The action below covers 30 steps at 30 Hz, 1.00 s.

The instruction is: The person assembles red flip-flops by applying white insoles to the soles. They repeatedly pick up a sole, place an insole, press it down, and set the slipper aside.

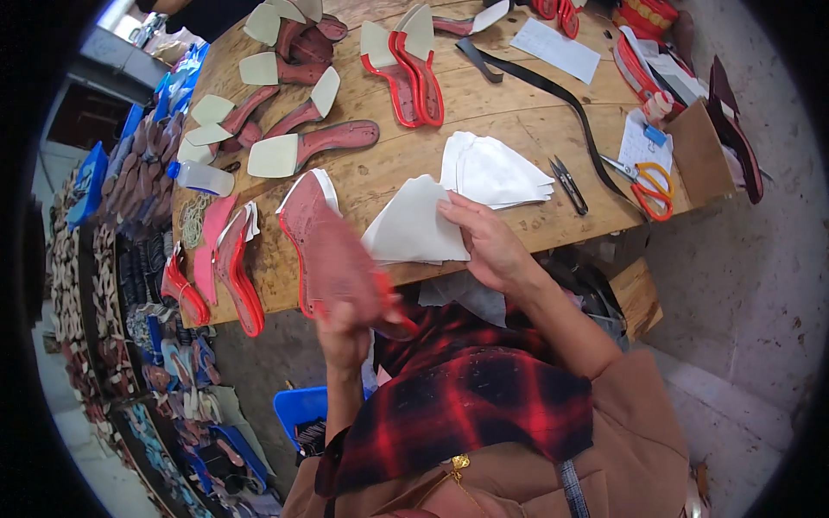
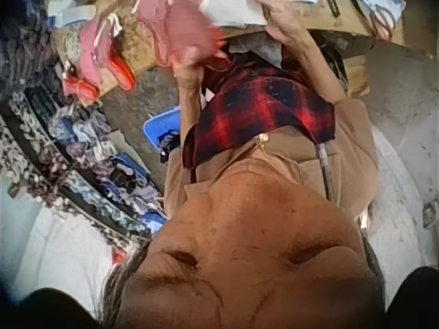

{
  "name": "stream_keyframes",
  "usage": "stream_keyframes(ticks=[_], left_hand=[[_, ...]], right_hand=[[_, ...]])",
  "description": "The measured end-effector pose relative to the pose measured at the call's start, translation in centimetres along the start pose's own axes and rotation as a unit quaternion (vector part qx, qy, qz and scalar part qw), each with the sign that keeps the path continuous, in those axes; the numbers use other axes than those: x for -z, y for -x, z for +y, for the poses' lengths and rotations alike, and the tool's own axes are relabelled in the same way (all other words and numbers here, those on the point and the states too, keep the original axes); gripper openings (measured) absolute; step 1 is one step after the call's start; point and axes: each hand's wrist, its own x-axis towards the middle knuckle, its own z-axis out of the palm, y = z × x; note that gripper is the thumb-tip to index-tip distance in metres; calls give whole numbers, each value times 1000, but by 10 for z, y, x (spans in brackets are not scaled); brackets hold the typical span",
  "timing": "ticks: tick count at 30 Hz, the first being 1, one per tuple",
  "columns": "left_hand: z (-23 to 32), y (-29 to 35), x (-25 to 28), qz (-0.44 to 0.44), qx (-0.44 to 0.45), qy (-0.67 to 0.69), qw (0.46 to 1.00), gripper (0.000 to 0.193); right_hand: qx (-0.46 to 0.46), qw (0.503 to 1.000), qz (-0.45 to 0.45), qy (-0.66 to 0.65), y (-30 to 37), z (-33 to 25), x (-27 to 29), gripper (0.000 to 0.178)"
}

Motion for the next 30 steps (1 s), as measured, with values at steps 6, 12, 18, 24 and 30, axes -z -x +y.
stream_keyframes(ticks=[6,12,18,24,30], left_hand=[[-18,-4,-5,-58,178,-91,978,41],[-14,-3,1,-76,175,-85,978,32],[-20,-2,11,-65,172,-60,981,32],[-23,-3,15,-63,169,-44,983,31],[-25,-7,20,-78,155,-50,984,31]], right_hand=[[-29,996,-38,-77,12,11,-13,35],[-33,996,-21,-78,13,13,-14,32],[-34,999,-26,-32,12,14,-20,32],[-42,998,-31,-42,8,19,-15,32],[-46,997,-41,-50,7,18,-15,31]])
